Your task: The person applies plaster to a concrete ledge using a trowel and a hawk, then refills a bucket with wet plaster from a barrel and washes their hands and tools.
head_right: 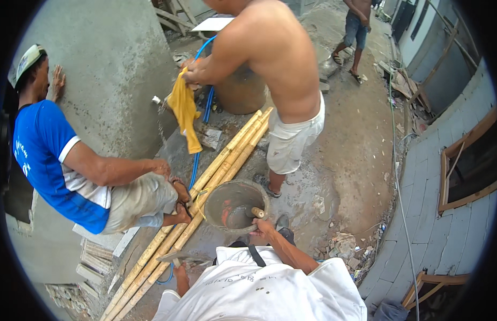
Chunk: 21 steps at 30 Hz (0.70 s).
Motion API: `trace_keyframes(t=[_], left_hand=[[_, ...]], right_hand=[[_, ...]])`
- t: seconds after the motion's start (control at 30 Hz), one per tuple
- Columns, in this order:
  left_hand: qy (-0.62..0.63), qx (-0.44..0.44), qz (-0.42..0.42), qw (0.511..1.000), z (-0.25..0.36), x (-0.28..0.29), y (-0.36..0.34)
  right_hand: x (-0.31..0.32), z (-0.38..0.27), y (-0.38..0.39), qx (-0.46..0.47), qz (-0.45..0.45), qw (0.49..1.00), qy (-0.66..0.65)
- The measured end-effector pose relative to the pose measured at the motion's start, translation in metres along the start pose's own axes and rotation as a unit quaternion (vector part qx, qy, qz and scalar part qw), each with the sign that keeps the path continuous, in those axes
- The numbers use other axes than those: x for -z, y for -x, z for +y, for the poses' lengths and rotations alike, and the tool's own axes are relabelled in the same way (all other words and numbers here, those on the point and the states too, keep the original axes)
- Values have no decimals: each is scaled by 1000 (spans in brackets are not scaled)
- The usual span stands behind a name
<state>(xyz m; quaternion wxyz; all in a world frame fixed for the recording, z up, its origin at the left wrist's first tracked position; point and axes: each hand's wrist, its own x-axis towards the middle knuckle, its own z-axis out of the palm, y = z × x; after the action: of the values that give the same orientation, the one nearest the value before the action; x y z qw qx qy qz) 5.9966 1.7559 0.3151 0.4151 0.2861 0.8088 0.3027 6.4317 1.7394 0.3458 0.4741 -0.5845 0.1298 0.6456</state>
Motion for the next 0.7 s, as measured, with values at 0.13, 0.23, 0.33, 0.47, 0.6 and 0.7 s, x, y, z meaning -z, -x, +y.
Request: trace_keyframes(t=[0.13, 0.23, 0.33, 0.47, 0.6, 0.7], left_hand=[[97, 28, -14, 995, -8, -31, 13], [23, 40, 29, 998, 6, -78, 39], [-5, 39, 18, 999, 30, -130, 72], [-17, 30, -1, 999, 60, -176, 107], [-20, 33, -7, 999, 79, -199, 122], [-20, 45, -8, 999, 82, -208, 119]], right_hand=[[35, -53, -1, 4, -4, 1000, 23], [62, -87, 7, 15, -5, 1000, 15], [83, -109, 11, -15, -25, 999, 39], [93, -125, 5, -8, -14, 999, 52], [88, -133, -3, -18, -11, 998, 66], [79, -131, -8, -12, 8, 998, 68]])
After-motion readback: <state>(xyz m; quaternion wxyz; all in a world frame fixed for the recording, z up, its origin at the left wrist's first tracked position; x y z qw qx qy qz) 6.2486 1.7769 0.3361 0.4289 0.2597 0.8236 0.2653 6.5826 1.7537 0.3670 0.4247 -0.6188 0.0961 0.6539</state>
